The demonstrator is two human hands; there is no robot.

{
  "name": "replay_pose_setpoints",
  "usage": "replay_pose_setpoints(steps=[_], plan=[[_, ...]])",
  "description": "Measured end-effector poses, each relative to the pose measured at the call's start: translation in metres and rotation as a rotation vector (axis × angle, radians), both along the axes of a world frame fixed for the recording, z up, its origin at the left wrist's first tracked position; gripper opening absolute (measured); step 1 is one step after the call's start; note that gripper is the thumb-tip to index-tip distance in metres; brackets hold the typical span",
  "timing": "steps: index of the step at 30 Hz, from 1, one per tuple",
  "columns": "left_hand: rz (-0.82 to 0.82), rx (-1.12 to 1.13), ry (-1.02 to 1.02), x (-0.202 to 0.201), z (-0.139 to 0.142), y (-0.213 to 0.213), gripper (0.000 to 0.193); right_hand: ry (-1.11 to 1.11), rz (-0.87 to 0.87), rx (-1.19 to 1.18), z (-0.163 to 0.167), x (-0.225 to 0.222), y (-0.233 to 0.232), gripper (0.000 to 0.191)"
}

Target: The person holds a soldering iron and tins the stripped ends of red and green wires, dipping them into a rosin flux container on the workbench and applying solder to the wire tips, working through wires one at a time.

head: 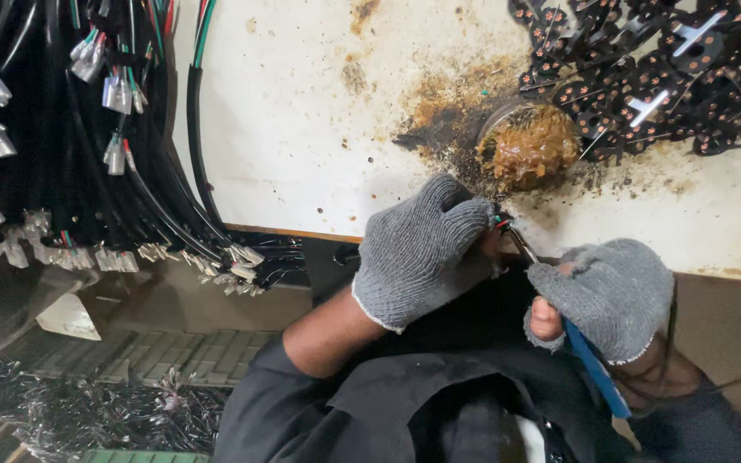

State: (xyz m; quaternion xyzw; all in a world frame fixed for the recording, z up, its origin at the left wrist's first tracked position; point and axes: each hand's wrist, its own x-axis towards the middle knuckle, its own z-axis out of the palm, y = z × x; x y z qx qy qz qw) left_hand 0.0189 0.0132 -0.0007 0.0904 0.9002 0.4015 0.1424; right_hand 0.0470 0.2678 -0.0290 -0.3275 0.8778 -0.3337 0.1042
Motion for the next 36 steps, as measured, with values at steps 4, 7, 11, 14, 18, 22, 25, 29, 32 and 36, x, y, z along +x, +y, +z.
replay_pose_setpoints(steps=[4, 7, 11, 14, 18, 22, 25, 29, 32, 36], plan=[[0.003, 0.003, 0.018, 0.002, -0.001, -0.001, 0.028, 0.072, -0.022, 0.036, 0.006, -0.001, -0.002, 0.016], [0.017, 0.001, 0.030, 0.004, -0.002, -0.001, 0.028, 0.058, -0.014, -0.019, 0.009, -0.002, -0.004, 0.019], [0.009, 0.014, 0.053, 0.005, -0.003, -0.001, 0.032, 0.081, -0.033, -0.088, 0.010, -0.002, -0.004, 0.016], [0.016, 0.002, 0.068, 0.005, -0.002, 0.000, 0.030, 0.116, -0.062, -0.129, 0.008, 0.000, -0.002, 0.015], [0.012, 0.001, 0.057, 0.005, -0.003, 0.000, 0.029, 0.092, -0.073, -0.192, 0.005, 0.003, 0.002, 0.020], [0.026, 0.008, 0.073, 0.006, -0.004, 0.000, 0.025, 0.106, -0.058, -0.176, 0.002, 0.005, 0.003, 0.019], [0.033, 0.038, 0.075, 0.005, -0.005, 0.001, 0.028, 0.053, -0.085, -0.157, 0.002, 0.005, 0.002, 0.017], [0.051, 0.008, 0.079, 0.006, -0.004, 0.002, 0.023, 0.077, 0.025, -0.128, 0.004, 0.000, -0.001, 0.019], [0.038, 0.009, 0.078, 0.005, -0.005, 0.002, 0.024, 0.105, 0.047, -0.070, 0.006, -0.004, -0.004, 0.020], [0.035, 0.018, 0.098, 0.005, -0.004, 0.004, 0.024, 0.151, 0.041, -0.039, 0.010, -0.006, -0.006, 0.019]])
